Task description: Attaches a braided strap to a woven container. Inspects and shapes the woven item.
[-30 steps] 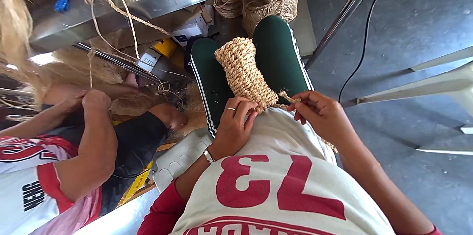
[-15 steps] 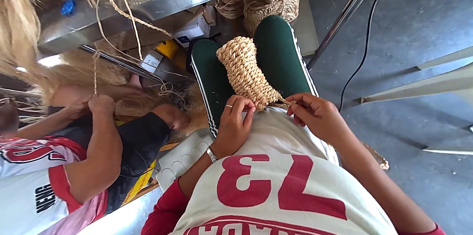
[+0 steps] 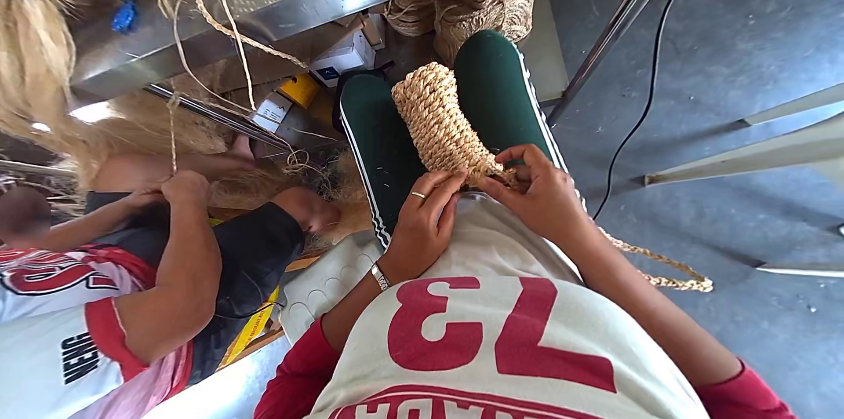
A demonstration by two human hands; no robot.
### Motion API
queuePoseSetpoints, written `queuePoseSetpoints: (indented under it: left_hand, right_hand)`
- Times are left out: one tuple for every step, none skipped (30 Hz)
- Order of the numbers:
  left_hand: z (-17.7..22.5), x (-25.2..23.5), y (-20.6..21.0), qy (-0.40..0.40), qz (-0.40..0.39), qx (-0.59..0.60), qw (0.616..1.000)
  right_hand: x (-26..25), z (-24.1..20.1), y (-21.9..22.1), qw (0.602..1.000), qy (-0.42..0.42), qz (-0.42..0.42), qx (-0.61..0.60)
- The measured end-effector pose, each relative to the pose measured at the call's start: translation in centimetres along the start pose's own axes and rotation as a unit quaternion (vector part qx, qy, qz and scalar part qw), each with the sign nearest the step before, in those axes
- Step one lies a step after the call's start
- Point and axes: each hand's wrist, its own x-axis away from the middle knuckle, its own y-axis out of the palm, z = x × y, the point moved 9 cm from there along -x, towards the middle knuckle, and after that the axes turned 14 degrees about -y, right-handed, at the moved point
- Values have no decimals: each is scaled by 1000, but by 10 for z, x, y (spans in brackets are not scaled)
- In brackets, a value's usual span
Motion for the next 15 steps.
queuePoseSetpoints:
  left_hand:
    - [0,1,0,1,0,-3,1000]
    - [-1,1,0,1,0,-1,1000]
    - [-1,1,0,0,1,2,1000]
    - [-2,0,0,-2,2,6,1000]
    - [-2,0,0,-4,1,12,1000]
    - [-3,-1,0,-7,-3,21,1000]
    - [-3,-3,0,-12,-8,32,999]
    - [-3,-5,0,-20,-13,47,999]
    - [-4,-8,0,-32,-18,64,997]
    - [-5,-11,0,-47,-24,83,995]
    - [-7,-14,0,-62,-28,98,993]
    - [-8,-17,-1,-76,-28,102,991]
    - [-9,-21,0,-91,-32,94,991]
    - [-10,-24,0,-104,-36,79,991]
    - [-10,-26,0,-111,-37,59,991]
  right_hand:
    - [-2,2,1,1000,12,0,0]
    - [-4,4,3,1000,26,-1,-11]
    - [-5,6,5,999,39,-1,-33]
    - [-5,9,7,996,56,-1,-63]
    - [-5,11,10,993,74,-1,-97]
    - [-5,14,13,986,93,5,-141]
    - [-4,16,17,974,118,13,-193]
    - [-4,19,20,959,142,22,-245]
    - [-3,21,24,943,162,31,-289]
    - [-2,23,26,929,177,39,-324]
    - [-2,23,28,919,186,47,-346]
    - [-2,24,29,915,188,51,-352]
    - [-2,24,30,917,184,55,-351]
    - [-3,24,30,920,177,58,-344]
    - [-3,23,29,926,165,60,-334]
